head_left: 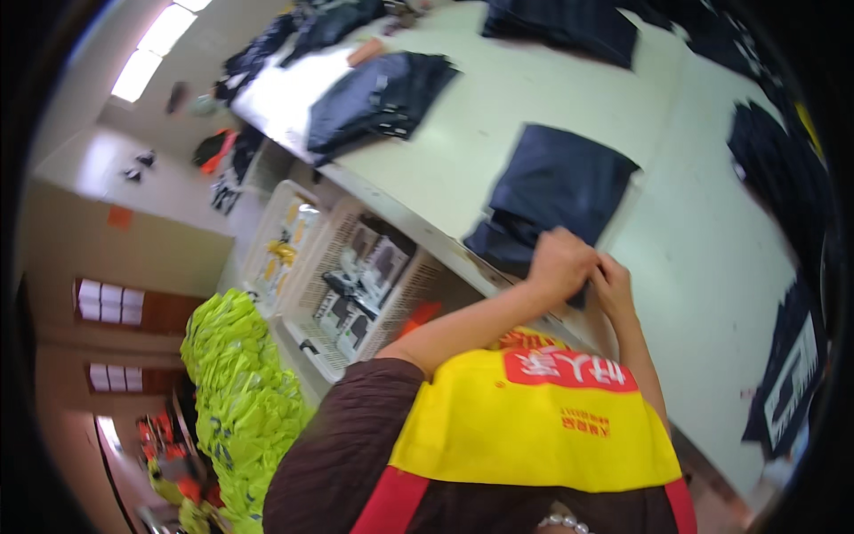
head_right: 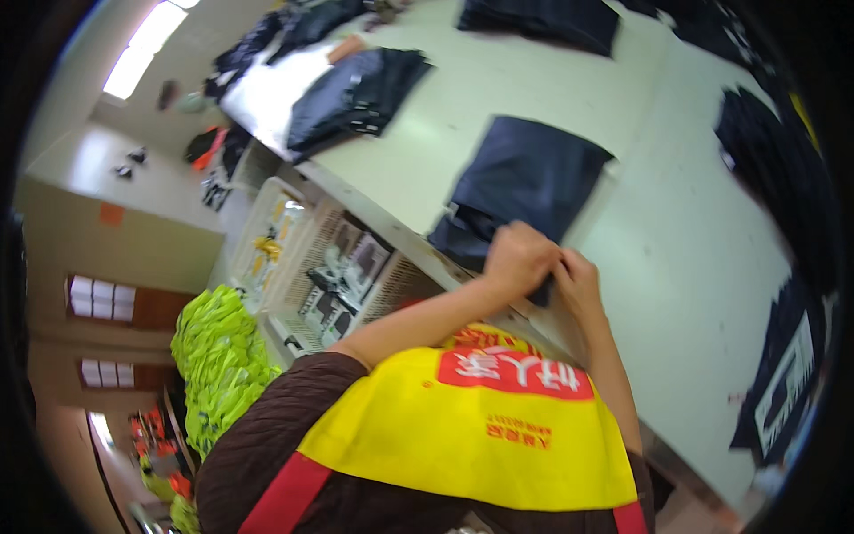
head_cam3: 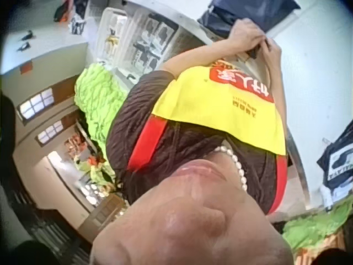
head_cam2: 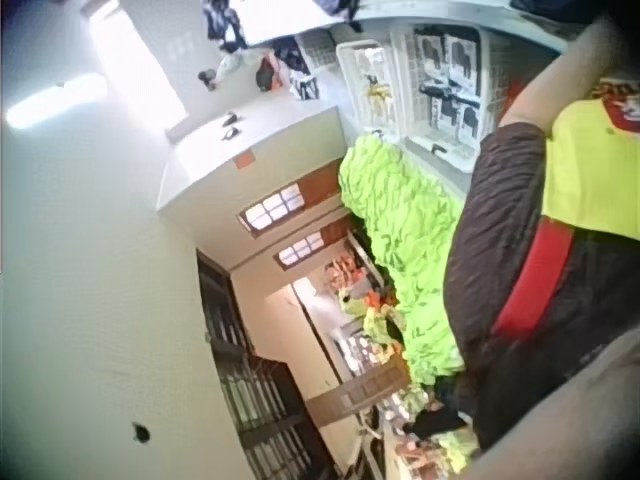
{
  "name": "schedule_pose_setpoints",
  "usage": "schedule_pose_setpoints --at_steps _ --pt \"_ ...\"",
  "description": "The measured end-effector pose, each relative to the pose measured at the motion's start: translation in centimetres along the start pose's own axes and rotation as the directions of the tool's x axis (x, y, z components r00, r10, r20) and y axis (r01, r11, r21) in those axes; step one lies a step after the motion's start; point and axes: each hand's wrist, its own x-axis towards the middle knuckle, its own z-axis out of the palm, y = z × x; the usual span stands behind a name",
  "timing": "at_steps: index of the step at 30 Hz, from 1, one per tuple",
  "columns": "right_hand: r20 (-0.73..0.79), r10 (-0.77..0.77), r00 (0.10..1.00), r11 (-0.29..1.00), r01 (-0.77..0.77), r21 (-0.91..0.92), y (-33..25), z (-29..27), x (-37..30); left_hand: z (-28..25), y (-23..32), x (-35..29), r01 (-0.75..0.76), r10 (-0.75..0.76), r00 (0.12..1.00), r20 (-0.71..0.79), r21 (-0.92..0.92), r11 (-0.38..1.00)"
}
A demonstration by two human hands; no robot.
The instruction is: The person folds a dark jacket on a table, aligns the sleeves, and places it into a plastic bag. The person then picks up another jacket and begins to fold it.
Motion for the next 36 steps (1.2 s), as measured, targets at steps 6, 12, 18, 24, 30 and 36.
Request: schedule_pose_setpoints --at_steps 6,12,18,24,30,36 --pt "-0.195 -0.139 0.971 0.933 0.062 -0.355 -1.4 0.6 -1.3 -0.8 0.1 -0.7 0.013 0.011 0.974 -0.224 0.106 0.994" --pt "-0.249 -0.154 0.956 0.890 0.024 -0.456 -1.4 0.7 -1.8 -2.3 -3.1 -1.8 0.206 -0.158 0.942 -0.295 0.138 0.969" --pt "-0.298 -0.092 0.950 0.899 -0.049 -0.436 -0.6 0.3 -2.9 -5.7 -12.1 -5.4 0.562 -0.536 0.765 -0.356 -0.038 0.827" --pt "-0.157 0.377 0.913 0.873 -0.294 0.389 2.1 0.1 -3.4 -4.5 -13.4 -5.7 0.622 -0.641 0.748 -0.172 -0.155 0.768" --pt "0.173 0.630 0.757 0.550 -0.592 0.589 0.7 0.2 0.3 -5.6 -4.6 -4.0 -0.029 -0.037 0.922 0.385 0.164 0.986" --pt "-0.007 0.461 0.887 0.860 -0.445 0.250 -13.2 -0.6 2.1 -7.5 -2.4 -4.6 -0.146 0.133 0.988 -0.074 -0.224 0.964"
